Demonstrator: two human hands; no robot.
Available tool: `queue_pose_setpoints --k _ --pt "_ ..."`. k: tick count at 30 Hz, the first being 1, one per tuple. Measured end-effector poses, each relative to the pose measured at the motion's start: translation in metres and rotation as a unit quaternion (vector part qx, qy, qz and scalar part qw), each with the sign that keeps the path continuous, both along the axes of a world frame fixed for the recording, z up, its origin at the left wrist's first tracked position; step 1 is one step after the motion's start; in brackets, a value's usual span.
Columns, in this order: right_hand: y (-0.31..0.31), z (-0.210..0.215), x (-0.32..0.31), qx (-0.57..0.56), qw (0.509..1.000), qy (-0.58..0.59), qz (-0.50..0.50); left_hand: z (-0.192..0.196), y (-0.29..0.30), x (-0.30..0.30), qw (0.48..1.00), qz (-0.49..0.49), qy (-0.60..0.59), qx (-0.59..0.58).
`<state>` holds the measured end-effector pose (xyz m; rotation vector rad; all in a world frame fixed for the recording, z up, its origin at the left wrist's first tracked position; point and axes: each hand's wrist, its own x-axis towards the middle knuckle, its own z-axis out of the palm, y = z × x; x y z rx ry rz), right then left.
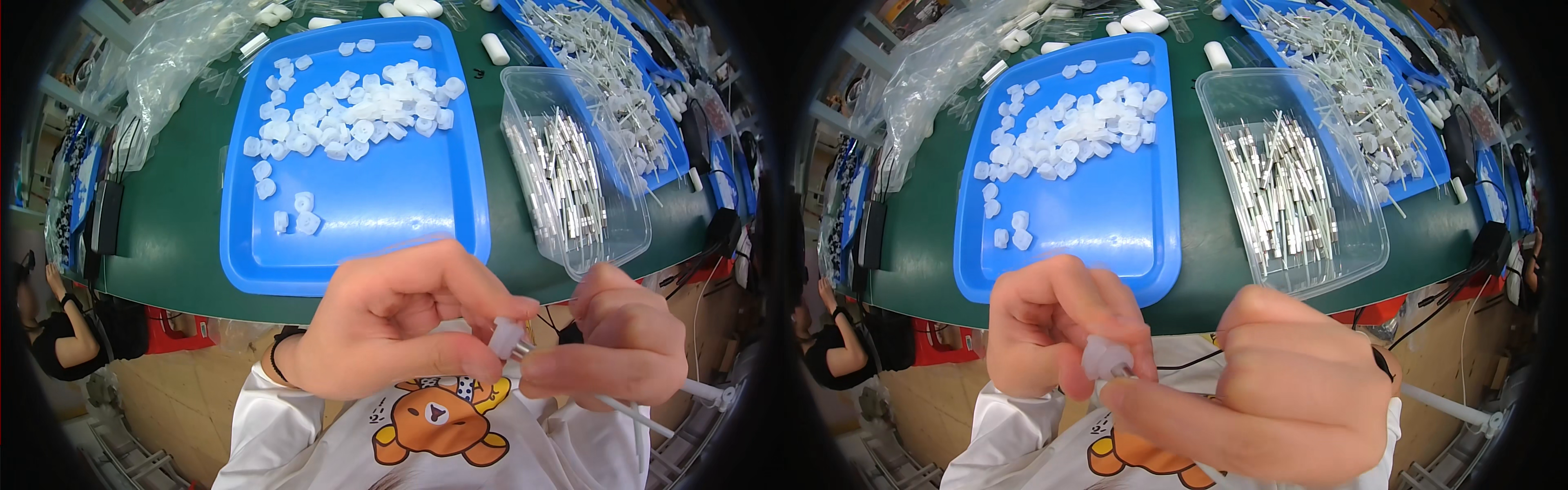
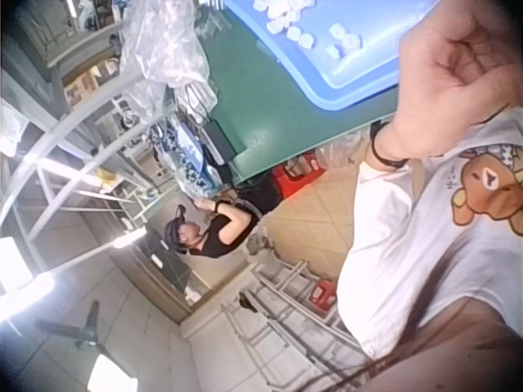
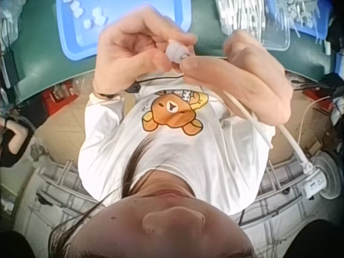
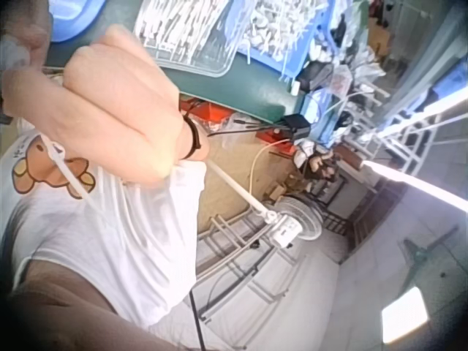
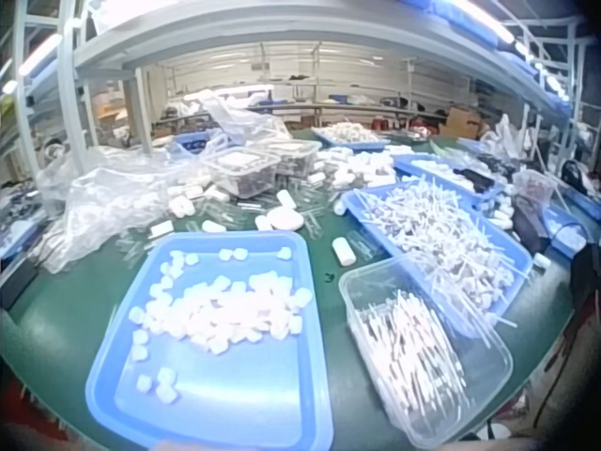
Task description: The recorder is assembling small lighting or electronic components by inserting tubes into bases and manipulating small wires.
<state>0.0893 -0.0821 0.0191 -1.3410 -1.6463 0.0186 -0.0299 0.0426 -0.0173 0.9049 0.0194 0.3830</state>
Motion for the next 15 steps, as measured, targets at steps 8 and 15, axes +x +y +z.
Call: queue_pose_setpoints --k 8,15 --pt "-0.005 0.010 0.000 -0.080 0.996 0.024 0.004 0.009 0.000 -0.005 0.999 -0.005 0.034 0.039" --pt "0.013 0.005 -0.011 -0.118 0.885 0.449 -0.023 0.011 0.004 -0.012 0.978 0.095 -0.025 0.183"
